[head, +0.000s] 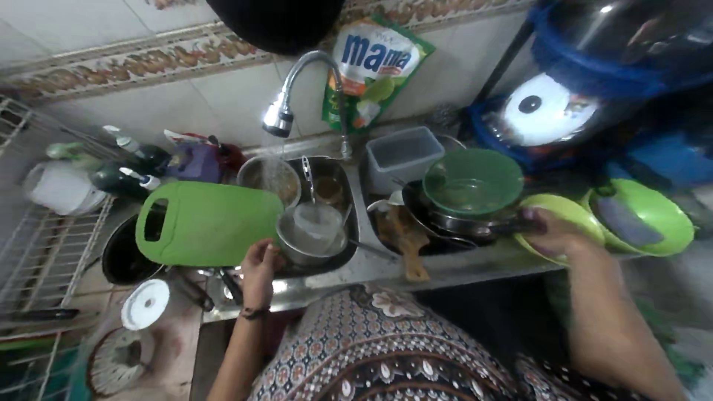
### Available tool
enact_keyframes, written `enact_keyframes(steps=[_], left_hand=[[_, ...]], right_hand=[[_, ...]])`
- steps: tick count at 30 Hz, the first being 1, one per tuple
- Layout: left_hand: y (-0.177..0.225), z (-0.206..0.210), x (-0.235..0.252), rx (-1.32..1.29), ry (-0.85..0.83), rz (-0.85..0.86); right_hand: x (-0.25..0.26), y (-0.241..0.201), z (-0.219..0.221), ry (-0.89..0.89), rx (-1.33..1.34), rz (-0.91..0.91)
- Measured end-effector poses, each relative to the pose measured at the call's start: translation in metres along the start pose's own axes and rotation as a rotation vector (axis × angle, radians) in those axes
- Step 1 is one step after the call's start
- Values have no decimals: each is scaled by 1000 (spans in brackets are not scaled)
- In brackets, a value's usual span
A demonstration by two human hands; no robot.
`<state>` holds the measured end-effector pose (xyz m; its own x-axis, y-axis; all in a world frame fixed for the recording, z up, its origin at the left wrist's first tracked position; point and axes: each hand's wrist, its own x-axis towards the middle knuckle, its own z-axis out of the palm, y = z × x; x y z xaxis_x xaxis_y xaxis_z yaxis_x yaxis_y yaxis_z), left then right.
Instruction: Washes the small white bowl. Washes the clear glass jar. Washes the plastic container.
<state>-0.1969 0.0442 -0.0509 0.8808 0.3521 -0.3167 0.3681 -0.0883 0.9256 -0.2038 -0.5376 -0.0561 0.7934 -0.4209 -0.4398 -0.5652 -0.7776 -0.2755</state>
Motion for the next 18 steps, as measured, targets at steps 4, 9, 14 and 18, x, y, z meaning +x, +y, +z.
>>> enact_keyframes(steps=[4,9,14,18], left_hand=[[-5,4,2,-20,-5,-18],[-6,5,1,-27,-7,-24],[-4,5,3,137,-10,117],[7,11,5,381,-53,310]], right_hand=[[-3,-6,10,99,-19,7],[5,2,9,153,-81,-7],[8,3,6,234,-70,116],[3,0,6,201,-112,124]])
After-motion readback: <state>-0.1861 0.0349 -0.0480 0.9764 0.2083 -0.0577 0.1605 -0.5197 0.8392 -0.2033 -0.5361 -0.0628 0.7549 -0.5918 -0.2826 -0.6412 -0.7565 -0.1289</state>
